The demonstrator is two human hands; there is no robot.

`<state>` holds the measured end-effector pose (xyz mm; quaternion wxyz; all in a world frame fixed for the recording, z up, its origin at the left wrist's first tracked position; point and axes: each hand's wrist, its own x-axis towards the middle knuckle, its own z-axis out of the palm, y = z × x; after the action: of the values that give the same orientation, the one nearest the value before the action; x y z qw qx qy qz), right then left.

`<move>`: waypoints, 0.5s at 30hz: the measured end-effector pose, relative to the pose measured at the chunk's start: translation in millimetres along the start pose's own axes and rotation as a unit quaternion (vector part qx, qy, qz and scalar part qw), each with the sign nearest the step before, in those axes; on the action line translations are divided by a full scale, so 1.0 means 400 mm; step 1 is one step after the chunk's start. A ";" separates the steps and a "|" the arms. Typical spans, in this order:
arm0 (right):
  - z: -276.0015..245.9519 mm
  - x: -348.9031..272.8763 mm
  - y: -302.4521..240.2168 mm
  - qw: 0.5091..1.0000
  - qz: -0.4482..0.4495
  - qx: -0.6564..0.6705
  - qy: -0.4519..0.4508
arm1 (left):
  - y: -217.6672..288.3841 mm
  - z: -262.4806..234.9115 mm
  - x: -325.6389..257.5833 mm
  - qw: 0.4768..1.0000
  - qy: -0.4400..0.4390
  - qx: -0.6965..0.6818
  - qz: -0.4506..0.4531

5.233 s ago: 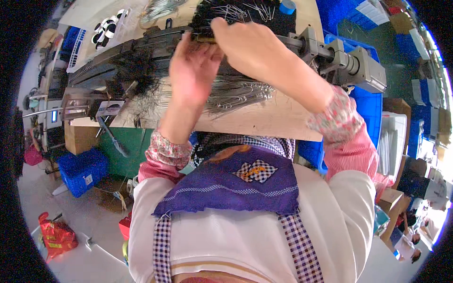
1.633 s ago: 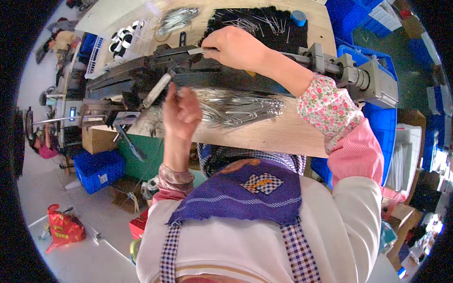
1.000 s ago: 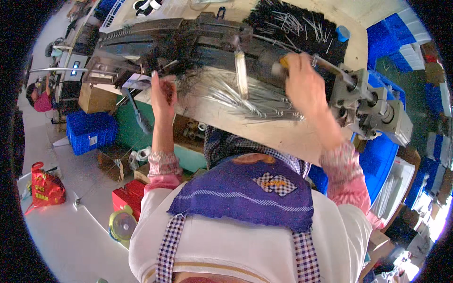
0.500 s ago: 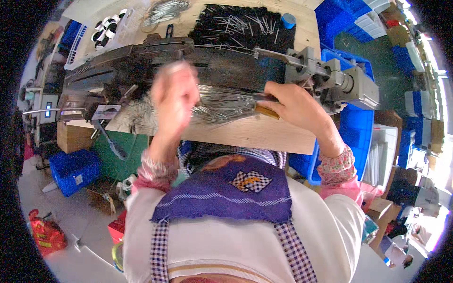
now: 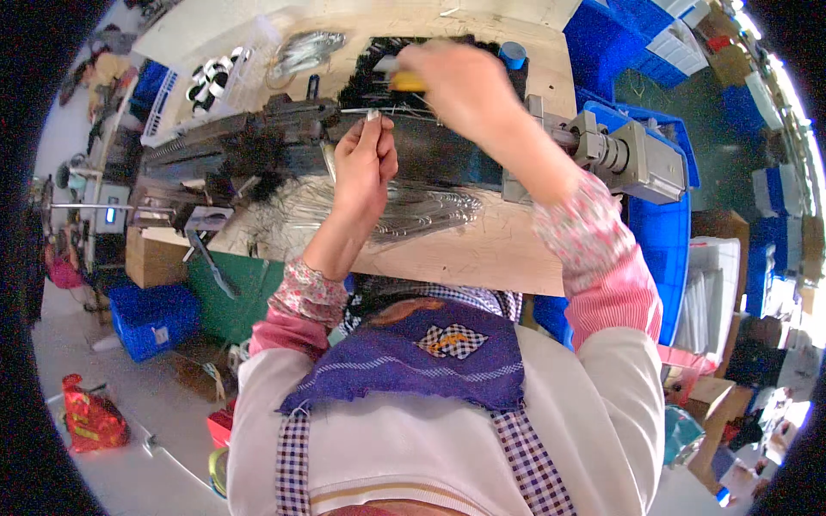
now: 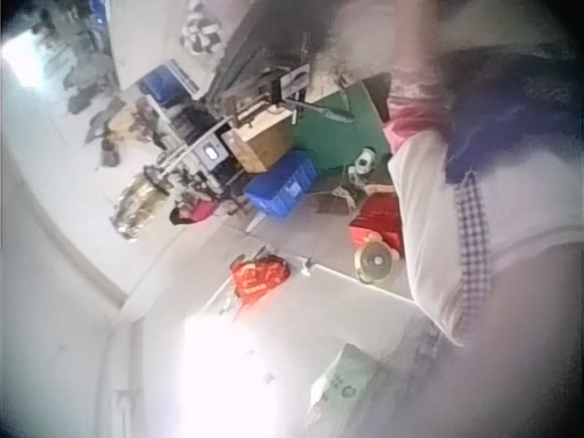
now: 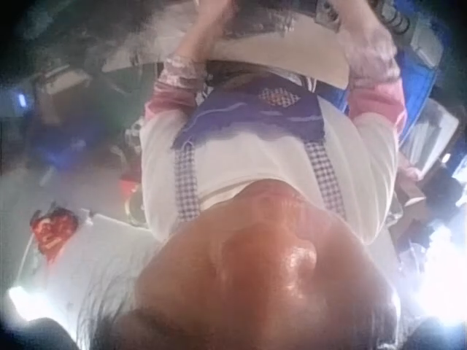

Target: Assembling small metallic components into a mechanical fixture using tweezers in a workshop setting.

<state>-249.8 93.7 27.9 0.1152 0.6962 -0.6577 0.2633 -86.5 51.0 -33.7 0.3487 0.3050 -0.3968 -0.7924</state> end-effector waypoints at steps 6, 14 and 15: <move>0.050 0.040 -0.011 0.929 0.091 0.290 -0.212 | -0.006 0.006 -0.009 0.999 0.034 -0.028 -0.022; 0.028 0.101 0.032 0.785 0.249 0.447 -0.349 | -0.010 0.015 0.016 0.989 -0.067 -0.121 -0.059; 0.025 0.105 0.029 0.785 0.247 0.439 -0.361 | -0.009 0.022 0.018 0.985 -0.119 -0.121 -0.038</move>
<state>-259.2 51.3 39.0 -0.5177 0.5296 -0.6141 0.2728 -98.6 50.5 -33.9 0.3027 0.1789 -0.3252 -0.8778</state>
